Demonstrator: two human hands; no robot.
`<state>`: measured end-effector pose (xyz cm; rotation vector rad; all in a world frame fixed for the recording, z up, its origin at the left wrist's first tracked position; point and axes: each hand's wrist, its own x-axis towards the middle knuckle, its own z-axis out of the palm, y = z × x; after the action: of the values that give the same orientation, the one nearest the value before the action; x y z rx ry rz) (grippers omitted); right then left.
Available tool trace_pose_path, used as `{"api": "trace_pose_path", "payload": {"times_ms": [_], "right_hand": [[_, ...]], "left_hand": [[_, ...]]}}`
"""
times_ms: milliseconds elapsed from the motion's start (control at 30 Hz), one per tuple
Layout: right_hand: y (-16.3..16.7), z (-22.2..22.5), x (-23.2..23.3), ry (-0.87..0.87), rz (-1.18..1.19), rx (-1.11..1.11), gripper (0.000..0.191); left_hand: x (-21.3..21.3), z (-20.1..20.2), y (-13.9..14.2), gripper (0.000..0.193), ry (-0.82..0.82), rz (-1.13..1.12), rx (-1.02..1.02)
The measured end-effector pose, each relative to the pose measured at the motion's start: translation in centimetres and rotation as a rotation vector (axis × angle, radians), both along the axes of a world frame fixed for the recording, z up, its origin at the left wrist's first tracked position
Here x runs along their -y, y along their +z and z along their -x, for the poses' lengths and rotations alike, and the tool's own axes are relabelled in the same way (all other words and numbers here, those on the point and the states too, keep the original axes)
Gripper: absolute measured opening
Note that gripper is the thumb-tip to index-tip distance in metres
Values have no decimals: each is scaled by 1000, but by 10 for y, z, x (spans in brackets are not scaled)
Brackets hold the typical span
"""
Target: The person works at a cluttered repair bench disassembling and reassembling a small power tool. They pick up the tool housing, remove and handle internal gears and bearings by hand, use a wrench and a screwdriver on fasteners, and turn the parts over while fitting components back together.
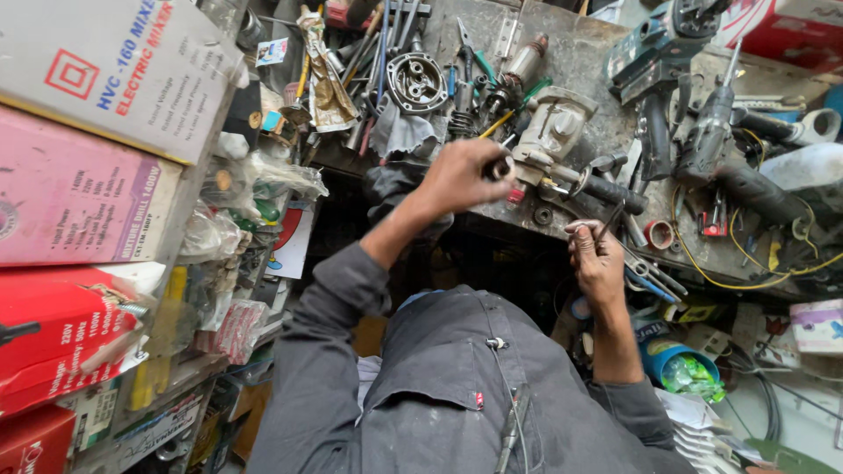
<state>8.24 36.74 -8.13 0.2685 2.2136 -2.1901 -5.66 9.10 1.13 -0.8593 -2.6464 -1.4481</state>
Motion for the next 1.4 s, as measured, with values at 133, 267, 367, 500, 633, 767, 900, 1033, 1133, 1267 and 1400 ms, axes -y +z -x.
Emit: {"api": "trace_pose_path", "payload": {"times_ms": [133,267,367,500,633,767,900,1033,1133,1267,1400], "right_hand": [[-14,-12,-24,-135,-63,38,24],[-26,-24,-45,-233,-89,46,22],[-33,-32,-71,-375,-41,33,21],[-39,-50,-126,-598,-58,-46,25],[-35,-63,-183,-883,-135,107,35],[-26,-66,-225,-950,-635,16,31],[-23,-40,-245,-924,-512,-18,23],[-12,-5,-252,-825,-628,-111,25],[7,27,-250,-681,-696,-165,21],[38,76,-238,-520,-987,-198,18],[58,133,-233,-428,-1169,32,20]], "left_hand": [[-17,52,-46,37,44,333,0],[-40,78,-82,36,43,469,137],[-63,84,-92,33,32,612,142],[-70,87,-90,35,21,692,293],[-67,87,-85,46,61,753,285],[-64,88,-85,53,118,765,320],[-61,89,-88,56,119,779,348],[-64,85,-88,54,153,748,302],[-67,81,-89,52,159,762,306],[-70,79,-92,51,167,757,300],[-66,79,-86,54,197,749,325]]}}
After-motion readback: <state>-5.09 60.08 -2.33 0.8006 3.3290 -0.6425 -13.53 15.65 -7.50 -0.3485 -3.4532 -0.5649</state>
